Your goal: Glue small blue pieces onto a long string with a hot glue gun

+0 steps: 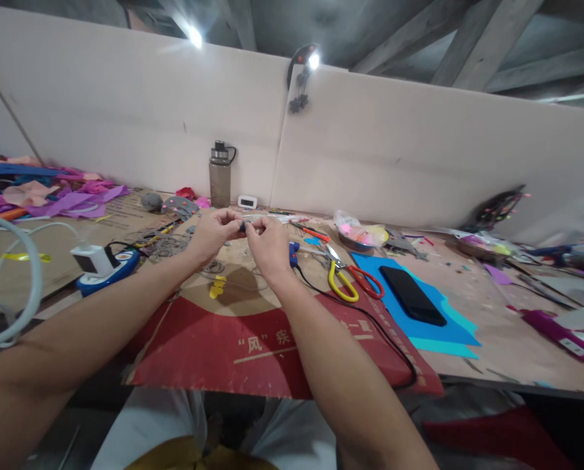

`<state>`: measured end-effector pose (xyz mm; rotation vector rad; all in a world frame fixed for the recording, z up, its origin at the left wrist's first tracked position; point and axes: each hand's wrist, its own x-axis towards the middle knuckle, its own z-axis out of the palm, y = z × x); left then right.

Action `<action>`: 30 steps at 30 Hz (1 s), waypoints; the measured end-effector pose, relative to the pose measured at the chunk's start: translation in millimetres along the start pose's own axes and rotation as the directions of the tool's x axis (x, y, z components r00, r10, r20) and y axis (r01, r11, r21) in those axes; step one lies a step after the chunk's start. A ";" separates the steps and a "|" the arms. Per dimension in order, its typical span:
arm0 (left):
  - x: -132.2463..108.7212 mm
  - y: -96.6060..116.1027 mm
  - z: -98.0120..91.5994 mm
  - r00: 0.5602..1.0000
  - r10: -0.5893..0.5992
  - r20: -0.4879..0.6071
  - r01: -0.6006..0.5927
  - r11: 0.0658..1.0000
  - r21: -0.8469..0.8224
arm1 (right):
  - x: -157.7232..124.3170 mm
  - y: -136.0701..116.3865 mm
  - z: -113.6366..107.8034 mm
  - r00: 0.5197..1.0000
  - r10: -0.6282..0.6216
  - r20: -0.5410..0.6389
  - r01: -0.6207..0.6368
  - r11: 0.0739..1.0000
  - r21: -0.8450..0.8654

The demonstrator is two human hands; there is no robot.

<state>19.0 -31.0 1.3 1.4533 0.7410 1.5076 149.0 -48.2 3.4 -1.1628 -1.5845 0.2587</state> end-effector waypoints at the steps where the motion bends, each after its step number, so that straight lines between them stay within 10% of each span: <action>1: 0.0 0.5 0.1 1.000 -0.006 0.004 0.006 1.000 -0.018 | 0.0 -0.4 0.0 1.000 0.007 -0.009 -0.007 1.000 0.008; 23: 1.9 3.1 -0.9 0.974 -0.181 0.134 0.203 0.962 -0.181 | 6.8 9.3 5.5 0.980 0.191 0.059 -0.200 0.918 0.342; 30: 0.9 6.6 -6.1 0.986 -0.119 0.120 0.112 0.991 0.067 | 4.1 5.2 3.5 0.986 0.162 0.043 -0.167 0.955 0.245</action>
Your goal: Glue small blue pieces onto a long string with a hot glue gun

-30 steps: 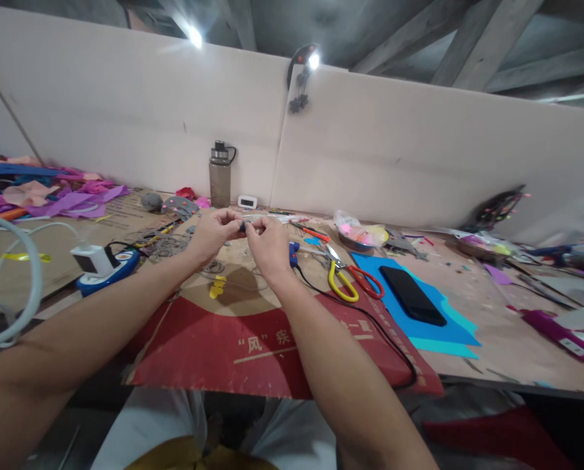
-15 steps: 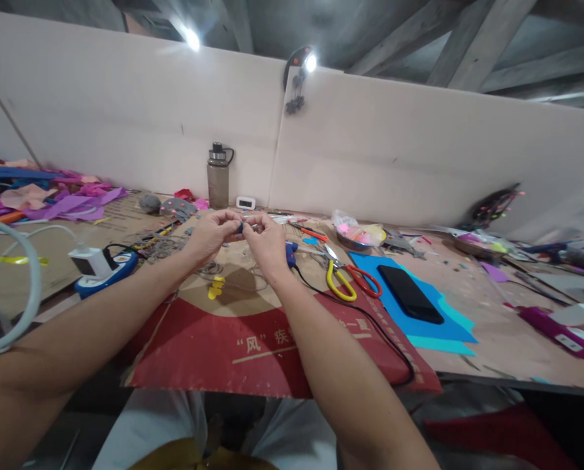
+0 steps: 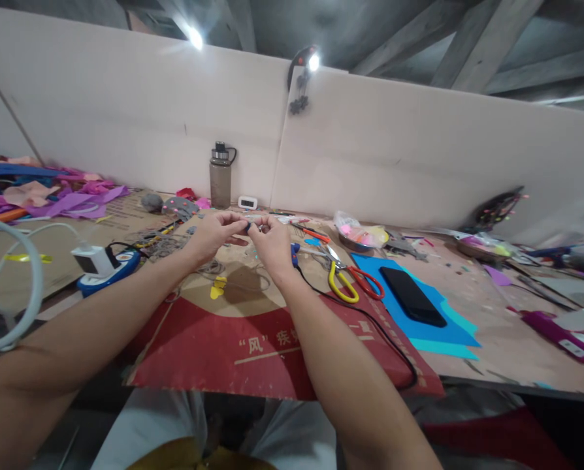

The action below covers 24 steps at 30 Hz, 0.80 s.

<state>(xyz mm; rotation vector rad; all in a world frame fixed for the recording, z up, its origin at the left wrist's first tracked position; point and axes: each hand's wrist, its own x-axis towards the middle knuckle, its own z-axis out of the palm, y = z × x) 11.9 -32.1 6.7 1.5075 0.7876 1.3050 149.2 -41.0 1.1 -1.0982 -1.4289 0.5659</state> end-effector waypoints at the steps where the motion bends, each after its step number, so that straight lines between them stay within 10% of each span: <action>1: -0.2 0.3 -0.2 1.000 0.019 -0.010 -0.019 0.999 0.034 | -1.0 -0.1 0.3 1.000 -0.016 0.002 0.016 1.000 -0.026; 24: 3.3 3.6 1.1 0.994 -0.014 -0.112 0.003 0.996 -0.092 | -1.2 5.2 2.0 0.996 -0.079 0.043 0.077 0.996 0.049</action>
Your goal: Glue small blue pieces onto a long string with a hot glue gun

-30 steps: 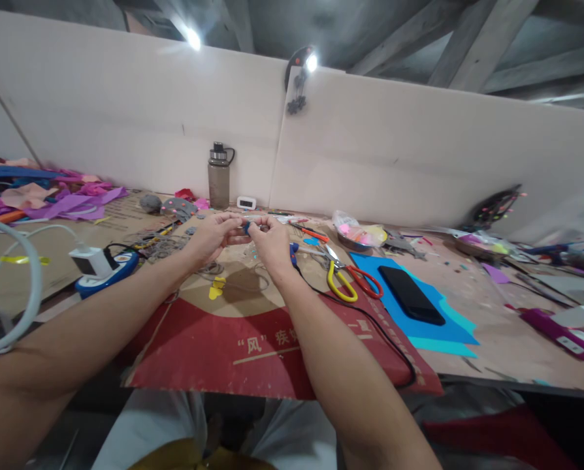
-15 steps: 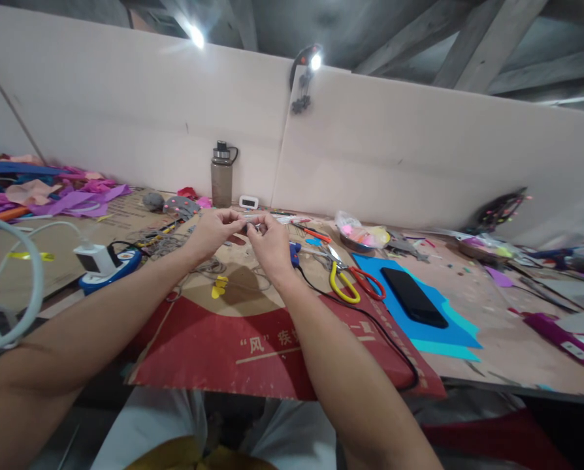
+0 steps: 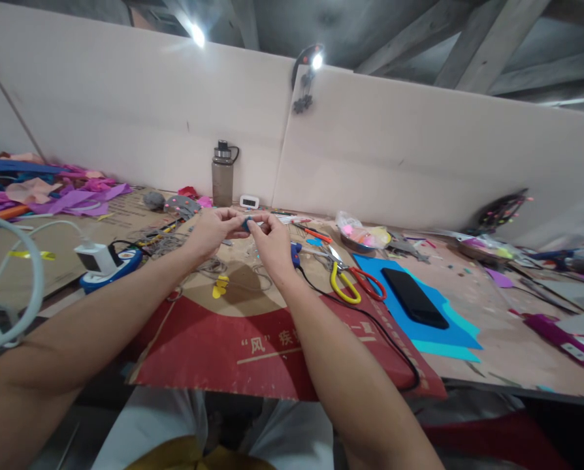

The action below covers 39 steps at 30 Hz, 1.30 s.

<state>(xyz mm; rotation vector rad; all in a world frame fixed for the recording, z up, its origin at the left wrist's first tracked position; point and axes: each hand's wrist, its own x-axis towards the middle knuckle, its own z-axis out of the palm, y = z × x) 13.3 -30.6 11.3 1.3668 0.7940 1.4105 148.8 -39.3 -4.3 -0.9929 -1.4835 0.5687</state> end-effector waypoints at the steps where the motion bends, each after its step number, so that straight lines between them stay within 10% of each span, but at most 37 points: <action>1: -0.7 -0.1 0.5 1.000 0.016 0.006 -0.016 1.000 0.013 | 0.1 0.3 -0.1 1.000 0.007 -0.003 -0.007 1.000 0.002; 23: 0.2 1.8 -2.6 0.977 -0.090 0.194 0.120 0.982 -0.149 | 5.5 5.4 1.4 0.995 0.101 -0.002 -0.098 0.971 0.218; 39: 1.5 2.6 -4.0 0.997 0.043 -0.059 -0.048 0.995 -0.082 | -6.0 -1.0 7.5 1.000 -0.018 -0.019 0.018 1.000 -0.002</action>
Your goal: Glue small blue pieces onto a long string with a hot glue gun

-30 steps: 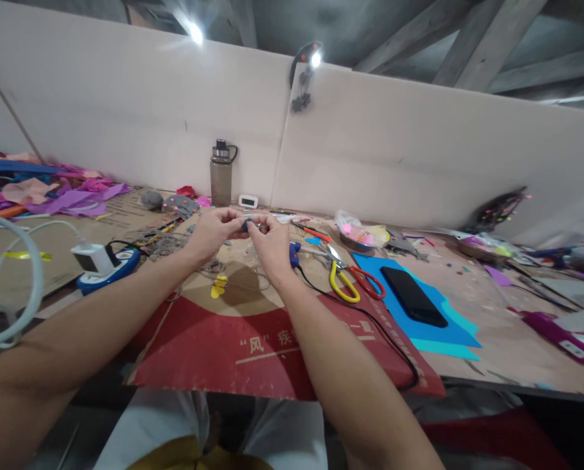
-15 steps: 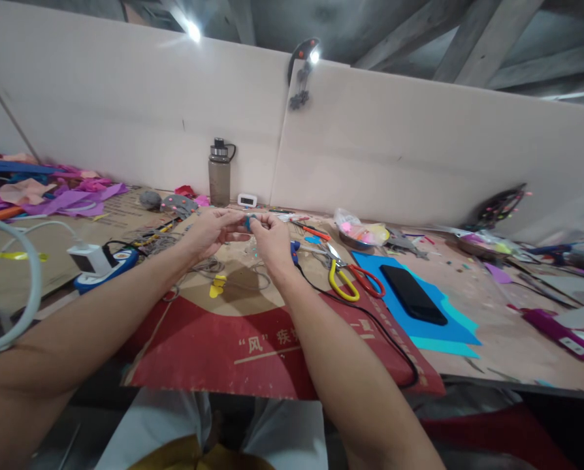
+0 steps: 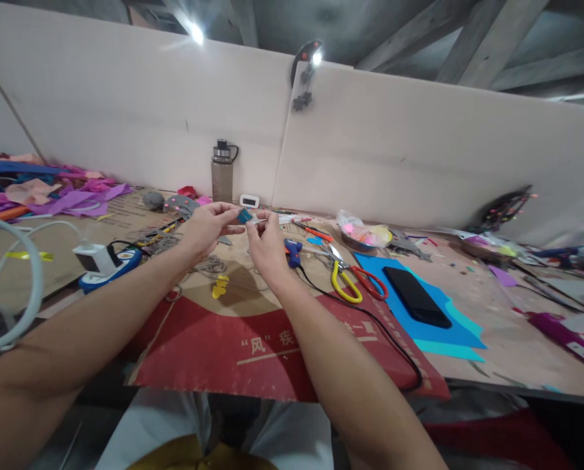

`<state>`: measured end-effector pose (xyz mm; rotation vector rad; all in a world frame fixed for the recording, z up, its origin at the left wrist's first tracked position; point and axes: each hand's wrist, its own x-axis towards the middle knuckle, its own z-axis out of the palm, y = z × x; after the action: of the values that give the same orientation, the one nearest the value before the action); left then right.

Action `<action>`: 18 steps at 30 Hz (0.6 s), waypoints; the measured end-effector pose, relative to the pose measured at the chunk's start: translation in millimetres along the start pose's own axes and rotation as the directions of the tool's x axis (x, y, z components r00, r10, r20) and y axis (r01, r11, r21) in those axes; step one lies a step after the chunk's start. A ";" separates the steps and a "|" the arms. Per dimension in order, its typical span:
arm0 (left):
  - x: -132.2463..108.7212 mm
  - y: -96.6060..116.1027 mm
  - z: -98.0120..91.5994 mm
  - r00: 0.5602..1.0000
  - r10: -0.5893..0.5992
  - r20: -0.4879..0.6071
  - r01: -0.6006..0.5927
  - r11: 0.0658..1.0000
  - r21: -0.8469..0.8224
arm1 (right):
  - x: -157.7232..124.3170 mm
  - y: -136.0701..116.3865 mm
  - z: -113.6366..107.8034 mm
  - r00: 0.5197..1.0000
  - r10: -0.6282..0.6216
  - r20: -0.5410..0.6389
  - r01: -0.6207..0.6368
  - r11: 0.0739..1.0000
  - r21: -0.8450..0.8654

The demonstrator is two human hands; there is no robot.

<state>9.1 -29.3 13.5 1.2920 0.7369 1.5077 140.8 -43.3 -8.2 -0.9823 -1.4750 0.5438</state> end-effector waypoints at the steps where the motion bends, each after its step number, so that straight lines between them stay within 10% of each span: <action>1: 1.3 -0.5 -0.8 1.000 0.006 -0.030 -0.006 1.000 -0.009 | -0.7 1.3 0.7 1.000 -0.020 0.002 0.020 1.000 -0.011; 18: 2.2 -3.7 -3.5 0.996 -0.046 -0.079 0.035 0.991 -0.127 | -2.7 11.4 0.3 0.838 0.189 0.512 -0.113 0.978 -0.177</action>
<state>6.9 -25.5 10.1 1.1210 0.7052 1.5562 143.3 -39.3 -19.0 -1.1211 -1.9556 0.8888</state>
